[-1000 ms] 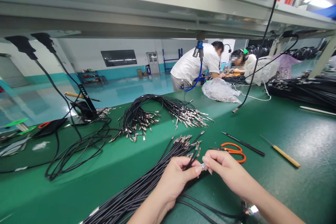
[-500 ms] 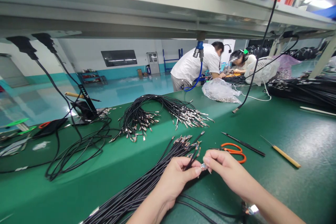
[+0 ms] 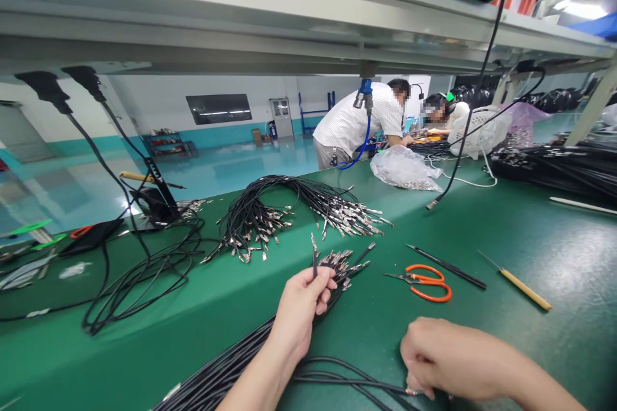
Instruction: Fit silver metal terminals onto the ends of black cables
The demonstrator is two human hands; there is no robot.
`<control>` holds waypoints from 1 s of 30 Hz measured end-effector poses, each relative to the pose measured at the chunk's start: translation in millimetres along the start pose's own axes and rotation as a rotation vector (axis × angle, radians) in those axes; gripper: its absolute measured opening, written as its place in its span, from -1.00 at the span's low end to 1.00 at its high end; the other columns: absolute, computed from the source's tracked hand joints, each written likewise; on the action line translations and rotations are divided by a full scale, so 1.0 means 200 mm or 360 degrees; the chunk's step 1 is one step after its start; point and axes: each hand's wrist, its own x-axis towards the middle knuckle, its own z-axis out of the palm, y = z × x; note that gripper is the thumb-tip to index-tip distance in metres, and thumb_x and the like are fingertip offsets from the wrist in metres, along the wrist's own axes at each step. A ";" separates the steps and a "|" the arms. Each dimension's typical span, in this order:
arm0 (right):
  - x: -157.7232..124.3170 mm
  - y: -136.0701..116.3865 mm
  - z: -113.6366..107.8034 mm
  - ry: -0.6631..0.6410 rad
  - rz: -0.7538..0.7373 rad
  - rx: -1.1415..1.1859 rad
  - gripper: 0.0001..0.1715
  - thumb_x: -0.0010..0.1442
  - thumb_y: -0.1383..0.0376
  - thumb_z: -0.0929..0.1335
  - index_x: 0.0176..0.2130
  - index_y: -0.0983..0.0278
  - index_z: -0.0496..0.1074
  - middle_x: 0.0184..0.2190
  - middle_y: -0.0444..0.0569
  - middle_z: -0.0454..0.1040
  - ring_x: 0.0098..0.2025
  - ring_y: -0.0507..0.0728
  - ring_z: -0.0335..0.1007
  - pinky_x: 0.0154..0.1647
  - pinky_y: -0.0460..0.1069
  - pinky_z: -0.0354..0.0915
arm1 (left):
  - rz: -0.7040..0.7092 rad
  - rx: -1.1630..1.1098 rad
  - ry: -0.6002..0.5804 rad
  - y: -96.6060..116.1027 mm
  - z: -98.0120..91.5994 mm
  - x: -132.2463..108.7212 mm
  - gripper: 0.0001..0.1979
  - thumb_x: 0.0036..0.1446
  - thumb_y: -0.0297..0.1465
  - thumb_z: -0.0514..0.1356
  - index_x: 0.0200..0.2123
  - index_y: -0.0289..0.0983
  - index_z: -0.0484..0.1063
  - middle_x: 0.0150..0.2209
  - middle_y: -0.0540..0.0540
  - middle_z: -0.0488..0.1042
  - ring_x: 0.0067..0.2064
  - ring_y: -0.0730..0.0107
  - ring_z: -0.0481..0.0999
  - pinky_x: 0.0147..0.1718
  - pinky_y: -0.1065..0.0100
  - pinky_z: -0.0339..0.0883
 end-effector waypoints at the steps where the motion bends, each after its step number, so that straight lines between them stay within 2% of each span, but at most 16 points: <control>1: -0.01 -0.01 0.02 0.0009 0.0000 -0.0010 -0.72 -0.15 0.41 0.28 -0.80 0.26 0.28 -0.78 -0.14 0.32 -0.66 0.02 0.21 -0.59 -0.11 0.08 | 0.0010 0.0153 -0.0022 0.00 0.00 0.00 -0.74 -0.01 -0.25 0.14 -0.39 -0.37 0.37 -0.53 -0.02 0.31 -0.61 0.60 0.13 -0.66 0.52 -0.08; 3: -0.01 -0.03 0.04 0.0067 -0.0002 -0.0054 -0.72 -0.20 0.43 0.30 -0.83 0.25 0.27 -0.81 -0.15 0.30 -0.67 0.02 0.21 -0.61 -0.11 0.06 | 0.0126 0.0638 -0.0055 -0.01 0.01 -0.02 -0.82 0.02 -0.33 0.10 -0.42 -0.35 0.37 -0.55 -0.01 0.33 -0.60 0.53 0.20 -0.61 0.47 0.06; 5: -0.02 -0.05 0.06 0.0106 -0.0012 -0.0122 -0.71 -0.23 0.45 0.31 -0.85 0.24 0.26 -0.82 -0.15 0.29 -0.66 0.02 0.21 -0.63 -0.12 0.03 | 0.0339 0.1239 -0.0046 -0.02 0.04 -0.05 -0.93 -0.03 -0.48 0.11 -0.42 -0.32 0.38 -0.47 -0.06 0.39 -0.47 0.42 0.34 -0.45 0.41 0.18; 7: -0.02 -0.06 0.06 0.0113 -0.0016 -0.0179 -0.70 -0.25 0.47 0.31 -0.86 0.24 0.24 -0.83 -0.15 0.27 -0.66 0.02 0.20 -0.64 -0.12 0.01 | 0.0508 0.1742 -0.0014 -0.04 0.07 -0.08 -0.80 -0.10 -0.61 0.10 -0.34 -0.31 0.39 -0.30 -0.11 0.42 -0.29 0.30 0.41 -0.29 0.36 0.20; 9: -0.02 -0.06 0.06 0.0122 -0.0023 -0.0198 -0.70 -0.25 0.47 0.32 -0.86 0.25 0.23 -0.83 -0.16 0.26 -0.67 0.01 0.18 -0.64 -0.12 -0.01 | 0.0496 0.2088 0.0006 -0.05 0.09 -0.11 -0.72 -0.09 -0.66 0.06 -0.27 -0.33 0.37 -0.23 -0.17 0.40 -0.24 0.23 0.42 -0.27 0.33 0.20; 12: -0.02 -0.06 0.06 0.0127 -0.0024 -0.0190 -0.70 -0.24 0.46 0.33 -0.85 0.26 0.24 -0.82 -0.17 0.26 -0.67 0.00 0.16 -0.64 -0.12 -0.01 | 0.0382 0.2347 0.0026 -0.05 0.11 -0.13 -0.74 -0.05 -0.65 0.01 -0.28 -0.38 0.37 -0.29 -0.23 0.41 -0.30 0.18 0.44 -0.36 0.30 0.21; 14: -0.02 -0.05 0.05 0.0073 0.0009 -0.0159 -0.71 -0.22 0.45 0.33 -0.84 0.26 0.25 -0.82 -0.17 0.27 -0.68 -0.01 0.15 -0.64 -0.12 0.00 | 0.0371 0.2308 0.0027 -0.06 0.11 -0.13 -0.79 -0.02 -0.62 0.02 -0.33 -0.36 0.39 -0.32 -0.21 0.42 -0.32 0.20 0.44 -0.37 0.32 0.21; 17: -0.01 -0.04 0.00 0.0033 0.0064 -0.0077 -0.75 -0.16 0.40 0.34 -0.77 0.28 0.30 -0.79 -0.18 0.28 -0.68 -0.02 0.14 -0.65 -0.13 -0.01 | 0.0403 0.2001 -0.0032 -0.07 0.08 -0.11 -0.87 -0.01 -0.54 0.09 -0.43 -0.29 0.42 -0.37 -0.13 0.42 -0.33 0.29 0.43 -0.34 0.37 0.20; 20: 0.04 -0.01 -0.05 0.0326 0.0040 -0.0022 -0.81 -0.03 0.32 0.31 -0.64 0.28 0.37 -0.66 -0.15 0.35 -0.59 0.02 0.22 -0.59 -0.12 0.05 | 0.0432 0.1754 -0.0066 -0.07 0.07 -0.10 -0.89 -0.03 -0.51 0.11 -0.48 -0.27 0.43 -0.40 -0.08 0.42 -0.34 0.33 0.40 -0.34 0.39 0.18; 23: 0.10 0.01 -0.05 0.0680 -0.0026 0.0075 -0.83 0.08 0.31 0.24 -0.45 0.28 0.40 -0.49 -0.09 0.41 -0.42 0.08 0.29 -0.41 -0.08 0.16 | 0.0466 0.1644 -0.0062 -0.07 0.08 -0.10 -0.89 -0.06 -0.53 0.11 -0.53 -0.28 0.42 -0.42 -0.08 0.41 -0.34 0.32 0.39 -0.34 0.38 0.17; 26: 0.15 0.02 -0.03 0.0799 -0.0106 0.0272 -0.77 0.11 0.32 0.24 -0.22 0.28 0.38 -0.33 -0.05 0.43 -0.28 0.11 0.31 -0.24 -0.04 0.19 | 0.0501 0.1526 -0.0061 -0.06 0.08 -0.10 -0.89 -0.08 -0.54 0.10 -0.53 -0.28 0.40 -0.41 -0.07 0.41 -0.33 0.32 0.38 -0.33 0.38 0.17; 28: 0.17 0.01 -0.01 0.0771 -0.0150 0.0347 -0.80 0.12 0.31 0.23 -0.26 0.29 0.40 -0.37 -0.06 0.43 -0.30 0.10 0.31 -0.26 -0.05 0.19 | 0.0478 0.1436 -0.0067 -0.06 0.09 -0.10 -0.89 -0.08 -0.53 0.09 -0.54 -0.28 0.40 -0.43 -0.05 0.40 -0.36 0.34 0.37 -0.35 0.38 0.16; 30: 0.17 -0.01 -0.01 0.0707 -0.0182 0.0392 -0.80 0.13 0.30 0.22 -0.41 0.31 0.39 -0.50 -0.10 0.39 -0.40 0.08 0.30 -0.36 -0.08 0.18 | 0.0400 0.1324 -0.0093 -0.07 0.09 -0.10 -0.92 -0.10 -0.50 0.11 -0.54 -0.28 0.40 -0.48 -0.02 0.39 -0.42 0.38 0.34 -0.41 0.40 0.15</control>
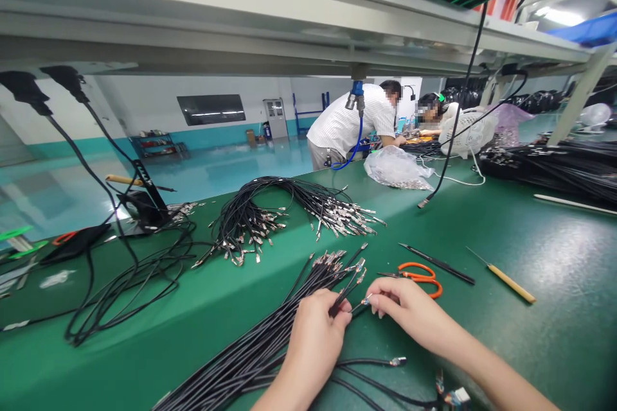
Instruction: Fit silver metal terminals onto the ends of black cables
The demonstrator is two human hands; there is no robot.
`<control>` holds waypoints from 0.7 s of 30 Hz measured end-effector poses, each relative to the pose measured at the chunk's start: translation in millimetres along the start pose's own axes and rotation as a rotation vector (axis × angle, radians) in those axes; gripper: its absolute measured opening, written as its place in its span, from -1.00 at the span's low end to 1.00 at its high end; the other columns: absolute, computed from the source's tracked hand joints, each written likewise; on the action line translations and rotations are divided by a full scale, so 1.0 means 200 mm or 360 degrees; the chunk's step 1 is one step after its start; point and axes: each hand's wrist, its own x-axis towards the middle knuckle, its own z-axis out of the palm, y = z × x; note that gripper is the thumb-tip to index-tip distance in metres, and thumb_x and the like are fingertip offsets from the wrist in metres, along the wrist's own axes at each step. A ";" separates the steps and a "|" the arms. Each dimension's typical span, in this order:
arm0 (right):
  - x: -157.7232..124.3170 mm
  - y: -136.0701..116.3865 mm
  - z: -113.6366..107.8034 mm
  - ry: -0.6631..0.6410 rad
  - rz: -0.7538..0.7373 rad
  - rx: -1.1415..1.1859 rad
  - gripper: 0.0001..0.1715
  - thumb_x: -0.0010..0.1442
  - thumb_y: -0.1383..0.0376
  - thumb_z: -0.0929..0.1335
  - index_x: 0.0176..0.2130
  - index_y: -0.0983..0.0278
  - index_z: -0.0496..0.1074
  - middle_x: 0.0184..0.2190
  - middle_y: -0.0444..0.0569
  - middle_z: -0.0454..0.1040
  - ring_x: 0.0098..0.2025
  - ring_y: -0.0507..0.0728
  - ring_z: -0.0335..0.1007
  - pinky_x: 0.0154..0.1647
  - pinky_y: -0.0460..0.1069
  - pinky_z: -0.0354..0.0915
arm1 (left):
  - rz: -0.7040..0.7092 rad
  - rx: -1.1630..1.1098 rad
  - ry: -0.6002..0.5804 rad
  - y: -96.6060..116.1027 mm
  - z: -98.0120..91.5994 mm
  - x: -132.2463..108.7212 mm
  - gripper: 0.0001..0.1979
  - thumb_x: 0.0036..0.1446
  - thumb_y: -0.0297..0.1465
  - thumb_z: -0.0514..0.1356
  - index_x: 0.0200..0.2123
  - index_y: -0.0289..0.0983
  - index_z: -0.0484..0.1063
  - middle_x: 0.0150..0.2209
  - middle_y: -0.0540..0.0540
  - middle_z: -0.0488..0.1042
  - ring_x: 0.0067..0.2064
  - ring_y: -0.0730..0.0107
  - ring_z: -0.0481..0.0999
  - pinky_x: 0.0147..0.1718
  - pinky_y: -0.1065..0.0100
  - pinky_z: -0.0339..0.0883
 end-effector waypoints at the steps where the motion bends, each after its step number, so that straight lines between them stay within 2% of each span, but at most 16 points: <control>1: 0.00 -0.01 0.00 -0.0038 0.0000 0.0030 -0.77 0.14 0.29 0.22 -0.47 0.31 0.37 -0.55 -0.12 0.37 -0.44 0.06 0.28 -0.39 -0.08 0.17 | -0.0033 -0.0078 -0.0022 0.00 0.00 0.00 -0.95 -0.12 -0.48 0.13 -0.54 -0.28 0.40 -0.49 0.00 0.37 -0.45 0.39 0.33 -0.44 0.41 0.14; 4: -0.01 -0.03 -0.02 -0.0107 -0.0008 0.0147 -0.78 0.14 0.29 0.23 -0.48 0.32 0.34 -0.56 -0.13 0.33 -0.47 0.04 0.25 -0.41 -0.10 0.17 | -0.0059 -0.0265 -0.0048 0.00 0.00 0.00 -0.95 -0.20 -0.45 0.20 -0.54 -0.30 0.40 -0.51 0.02 0.35 -0.46 0.42 0.30 -0.49 0.44 0.11; 8: -0.02 -0.05 -0.03 -0.0038 -0.0066 0.0244 -0.88 0.13 0.30 0.24 -0.39 0.30 0.32 -0.51 -0.15 0.31 -0.42 0.04 0.23 -0.38 -0.10 0.18 | -0.0033 -0.0331 -0.0059 0.04 -0.03 0.00 -0.92 -0.17 -0.41 0.18 -0.58 -0.31 0.41 -0.55 0.01 0.32 -0.46 0.41 0.26 -0.47 0.42 0.07; 12: -0.02 -0.05 -0.02 -0.0039 -0.0063 0.0133 -0.75 0.17 0.26 0.22 -0.50 0.30 0.29 -0.58 -0.16 0.29 -0.47 0.02 0.20 -0.42 -0.10 0.13 | -0.0143 -0.0558 -0.0216 0.08 -0.05 0.00 -0.83 -0.17 -0.34 0.18 -0.62 -0.34 0.38 -0.61 0.02 0.27 -0.48 0.42 0.19 -0.45 0.41 0.04; 16: -0.01 -0.03 -0.01 -0.0114 0.0011 0.0334 -0.72 0.16 0.23 0.22 -0.53 0.31 0.25 -0.62 -0.18 0.23 -0.54 -0.01 0.14 -0.47 -0.12 0.11 | -0.0272 -0.0798 -0.0335 0.08 -0.06 0.00 -0.78 -0.18 -0.29 0.20 -0.61 -0.35 0.36 -0.63 0.05 0.21 -0.52 0.48 0.09 -0.48 0.42 -0.05; 21: -0.02 -0.04 0.00 -0.0151 0.0071 0.0589 -0.74 0.11 0.24 0.25 -0.54 0.32 0.24 -0.64 -0.19 0.22 -0.56 -0.02 0.10 -0.50 -0.12 0.07 | -0.0309 -0.0897 -0.0366 0.07 -0.06 0.00 -0.77 -0.19 -0.29 0.23 -0.59 -0.37 0.37 -0.61 0.04 0.23 -0.52 0.50 0.09 -0.47 0.42 -0.06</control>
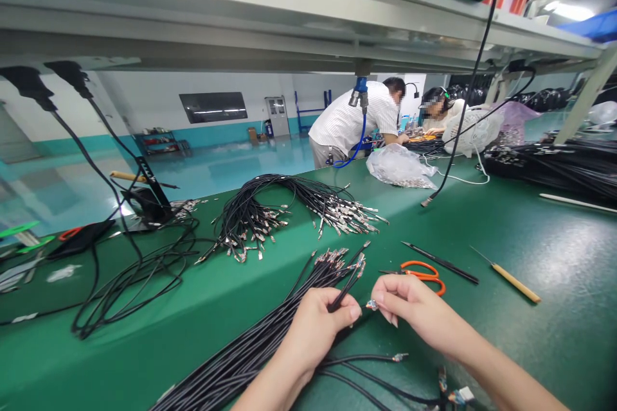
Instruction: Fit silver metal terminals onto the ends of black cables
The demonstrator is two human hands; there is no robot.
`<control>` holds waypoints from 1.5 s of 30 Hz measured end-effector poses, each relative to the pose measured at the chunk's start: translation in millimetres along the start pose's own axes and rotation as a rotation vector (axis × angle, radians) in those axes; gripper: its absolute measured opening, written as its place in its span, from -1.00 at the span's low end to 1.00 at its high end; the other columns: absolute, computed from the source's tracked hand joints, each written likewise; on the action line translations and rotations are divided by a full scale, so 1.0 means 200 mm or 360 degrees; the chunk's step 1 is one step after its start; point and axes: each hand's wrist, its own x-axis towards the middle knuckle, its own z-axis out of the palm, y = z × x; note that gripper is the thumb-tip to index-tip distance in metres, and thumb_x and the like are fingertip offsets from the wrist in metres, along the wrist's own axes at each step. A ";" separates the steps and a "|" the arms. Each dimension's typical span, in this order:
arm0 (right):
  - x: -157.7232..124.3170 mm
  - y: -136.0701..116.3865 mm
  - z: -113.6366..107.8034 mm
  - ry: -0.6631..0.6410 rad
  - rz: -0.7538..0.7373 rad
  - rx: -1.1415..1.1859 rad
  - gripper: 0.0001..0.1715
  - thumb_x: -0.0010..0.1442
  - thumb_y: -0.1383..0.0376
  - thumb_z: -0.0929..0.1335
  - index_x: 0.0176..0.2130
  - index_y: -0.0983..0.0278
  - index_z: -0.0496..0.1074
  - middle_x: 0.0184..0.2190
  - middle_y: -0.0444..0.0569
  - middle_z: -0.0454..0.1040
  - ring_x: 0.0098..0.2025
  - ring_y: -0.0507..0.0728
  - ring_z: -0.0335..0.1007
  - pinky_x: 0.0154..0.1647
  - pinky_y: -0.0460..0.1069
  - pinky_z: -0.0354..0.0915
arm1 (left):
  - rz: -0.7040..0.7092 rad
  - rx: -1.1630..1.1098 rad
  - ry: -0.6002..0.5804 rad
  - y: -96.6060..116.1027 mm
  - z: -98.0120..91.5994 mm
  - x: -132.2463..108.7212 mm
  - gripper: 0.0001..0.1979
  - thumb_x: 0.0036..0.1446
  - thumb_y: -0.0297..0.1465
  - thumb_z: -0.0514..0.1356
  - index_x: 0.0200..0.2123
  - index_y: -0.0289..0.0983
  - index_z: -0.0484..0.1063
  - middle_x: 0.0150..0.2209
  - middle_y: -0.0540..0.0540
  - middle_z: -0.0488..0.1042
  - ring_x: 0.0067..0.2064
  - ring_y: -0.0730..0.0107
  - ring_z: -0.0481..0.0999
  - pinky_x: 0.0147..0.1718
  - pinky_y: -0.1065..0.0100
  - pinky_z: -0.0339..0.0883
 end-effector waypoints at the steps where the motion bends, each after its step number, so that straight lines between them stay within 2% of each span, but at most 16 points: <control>1: 0.00 -0.01 0.00 0.0004 0.0007 0.0040 -0.75 0.10 0.25 0.25 -0.54 0.32 0.23 -0.64 -0.19 0.21 -0.57 -0.02 0.09 -0.51 -0.12 0.07 | -0.0008 -0.0011 -0.0002 0.00 0.00 0.00 -0.77 -0.19 -0.29 0.23 -0.60 -0.37 0.38 -0.62 0.05 0.23 -0.52 0.51 0.09 -0.47 0.42 -0.05; 6: -0.01 -0.01 0.01 0.0021 0.0041 0.0134 -0.72 0.10 0.22 0.26 -0.55 0.32 0.22 -0.66 -0.20 0.21 -0.58 -0.03 0.10 -0.51 -0.12 0.06 | -0.0014 -0.0106 0.0000 -0.01 -0.01 0.01 -0.78 -0.23 -0.34 0.28 -0.49 -0.37 0.46 -0.53 -0.01 0.37 -0.46 0.47 0.23 -0.39 0.42 0.07; 10: -0.01 0.00 0.02 0.0099 0.0023 -0.0053 -0.71 0.12 0.23 0.25 -0.56 0.30 0.19 -0.66 -0.22 0.19 -0.59 -0.03 0.07 -0.53 -0.12 0.03 | 0.0021 -0.0172 -0.0115 -0.01 -0.01 0.00 -0.74 -0.22 -0.35 0.30 -0.39 -0.36 0.49 -0.43 -0.08 0.45 -0.38 0.39 0.33 -0.31 0.38 0.15; 14: -0.02 -0.03 0.03 0.0150 -0.0027 -0.0253 -0.70 0.13 0.24 0.24 -0.57 0.30 0.16 -0.67 -0.22 0.15 -0.58 -0.03 0.02 -0.55 -0.12 -0.01 | 0.0032 -0.0135 -0.0132 0.00 0.00 -0.01 -0.78 -0.18 -0.33 0.29 -0.44 -0.36 0.49 -0.49 -0.04 0.43 -0.43 0.44 0.30 -0.37 0.42 0.14; 22: -0.03 -0.05 0.05 0.0185 -0.0022 -0.0403 -0.69 0.14 0.24 0.21 -0.58 0.28 0.12 -0.64 -0.22 0.09 -0.55 -0.02 -0.03 -0.54 -0.11 -0.04 | 0.0009 -0.0186 -0.0107 -0.02 0.02 0.00 -0.80 -0.19 -0.33 0.29 -0.51 -0.37 0.47 -0.55 0.00 0.37 -0.46 0.50 0.21 -0.41 0.44 0.05; 31: -0.03 -0.01 0.05 0.0087 -0.0026 -0.0277 -0.72 0.16 0.24 0.20 -0.54 0.29 0.16 -0.64 -0.22 0.14 -0.57 -0.03 0.03 -0.55 -0.12 -0.01 | -0.0068 -0.0233 -0.0142 0.01 0.01 -0.01 -0.85 -0.14 -0.36 0.24 -0.58 -0.35 0.43 -0.60 0.04 0.32 -0.53 0.55 0.13 -0.43 0.44 0.00; 39: -0.03 -0.03 0.04 0.0089 -0.0035 -0.0313 -0.71 0.16 0.24 0.21 -0.55 0.29 0.16 -0.64 -0.21 0.14 -0.56 -0.02 0.03 -0.54 -0.12 0.00 | -0.0036 -0.0269 -0.0210 -0.01 0.00 -0.01 -0.80 -0.13 -0.31 0.28 -0.54 -0.37 0.45 -0.57 0.01 0.35 -0.47 0.52 0.20 -0.40 0.45 0.02; 45: -0.03 -0.03 0.04 0.0094 -0.0043 -0.0321 -0.70 0.16 0.23 0.21 -0.56 0.29 0.15 -0.64 -0.22 0.12 -0.56 -0.02 0.02 -0.54 -0.12 -0.01 | -0.0057 -0.0273 -0.0190 -0.01 0.00 -0.01 -0.79 -0.16 -0.32 0.31 -0.48 -0.36 0.48 -0.52 -0.02 0.40 -0.44 0.49 0.25 -0.35 0.43 0.06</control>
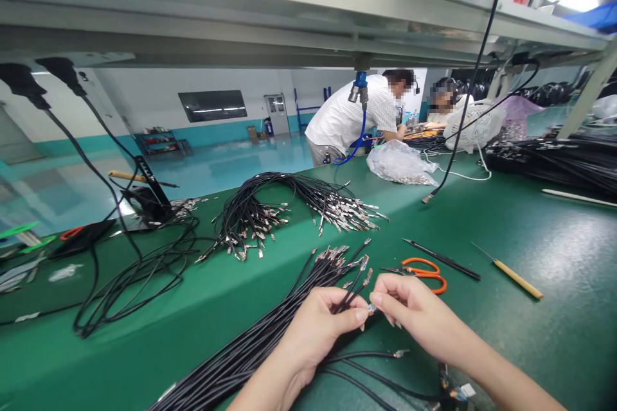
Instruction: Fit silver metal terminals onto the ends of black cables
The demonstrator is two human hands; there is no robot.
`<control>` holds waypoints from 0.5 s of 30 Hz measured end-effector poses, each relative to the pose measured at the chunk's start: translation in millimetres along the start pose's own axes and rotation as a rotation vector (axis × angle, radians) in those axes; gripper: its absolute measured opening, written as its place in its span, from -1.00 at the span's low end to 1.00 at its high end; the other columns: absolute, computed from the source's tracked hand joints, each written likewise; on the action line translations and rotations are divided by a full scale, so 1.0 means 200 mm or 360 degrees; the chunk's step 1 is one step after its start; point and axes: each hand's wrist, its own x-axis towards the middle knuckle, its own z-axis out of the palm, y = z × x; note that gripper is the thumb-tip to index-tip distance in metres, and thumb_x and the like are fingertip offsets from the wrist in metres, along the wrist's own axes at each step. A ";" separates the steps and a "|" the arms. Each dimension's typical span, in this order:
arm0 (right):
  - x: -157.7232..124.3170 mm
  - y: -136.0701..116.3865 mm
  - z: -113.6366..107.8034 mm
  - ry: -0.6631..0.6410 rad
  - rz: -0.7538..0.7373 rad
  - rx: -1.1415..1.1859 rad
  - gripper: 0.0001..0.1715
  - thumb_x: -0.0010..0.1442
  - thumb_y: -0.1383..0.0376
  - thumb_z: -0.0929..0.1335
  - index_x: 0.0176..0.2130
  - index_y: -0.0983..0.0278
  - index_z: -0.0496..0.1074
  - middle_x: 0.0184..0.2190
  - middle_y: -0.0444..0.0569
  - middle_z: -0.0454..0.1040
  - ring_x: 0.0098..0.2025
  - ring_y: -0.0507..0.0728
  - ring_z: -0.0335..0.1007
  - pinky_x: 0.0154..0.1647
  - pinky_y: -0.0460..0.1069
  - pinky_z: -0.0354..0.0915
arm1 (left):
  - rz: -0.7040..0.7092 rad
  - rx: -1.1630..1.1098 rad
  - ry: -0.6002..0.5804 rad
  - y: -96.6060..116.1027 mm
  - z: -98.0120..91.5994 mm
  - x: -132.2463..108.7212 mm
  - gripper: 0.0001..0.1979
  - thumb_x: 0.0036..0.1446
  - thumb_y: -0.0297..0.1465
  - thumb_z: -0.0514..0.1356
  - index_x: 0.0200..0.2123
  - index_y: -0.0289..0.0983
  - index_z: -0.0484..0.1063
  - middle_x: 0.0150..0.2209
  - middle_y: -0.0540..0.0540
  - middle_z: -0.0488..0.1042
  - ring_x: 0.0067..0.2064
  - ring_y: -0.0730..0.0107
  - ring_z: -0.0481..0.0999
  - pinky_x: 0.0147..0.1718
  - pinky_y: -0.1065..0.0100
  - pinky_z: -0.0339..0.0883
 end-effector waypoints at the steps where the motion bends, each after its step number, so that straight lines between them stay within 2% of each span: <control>1: 0.00 0.00 0.00 0.0000 0.0000 0.0005 -0.69 0.16 0.22 0.21 -0.56 0.29 0.14 -0.64 -0.22 0.12 -0.56 -0.02 0.02 -0.54 -0.12 -0.01 | -0.0005 0.0002 0.0004 0.00 0.00 0.00 -0.79 -0.17 -0.32 0.31 -0.47 -0.36 0.48 -0.52 -0.02 0.40 -0.44 0.49 0.25 -0.35 0.43 0.06; 8: 0.00 -0.01 0.01 0.0042 -0.0007 -0.0075 -0.69 0.15 0.21 0.21 -0.56 0.28 0.12 -0.63 -0.22 0.08 -0.55 -0.01 -0.02 -0.54 -0.11 -0.03 | -0.0015 -0.0031 0.0050 -0.01 0.01 0.00 -0.72 -0.25 -0.30 0.35 -0.45 -0.37 0.49 -0.53 -0.02 0.39 -0.45 0.49 0.23 -0.39 0.43 0.06; 15: 0.00 -0.02 0.01 0.0071 -0.0062 -0.0126 -0.70 0.15 0.23 0.21 -0.56 0.28 0.13 -0.62 -0.21 0.11 -0.52 0.00 0.01 -0.51 -0.11 0.00 | -0.0032 -0.0054 0.0038 0.01 0.01 -0.01 -0.79 -0.22 -0.34 0.33 -0.49 -0.36 0.49 -0.53 0.00 0.39 -0.46 0.51 0.22 -0.39 0.43 0.04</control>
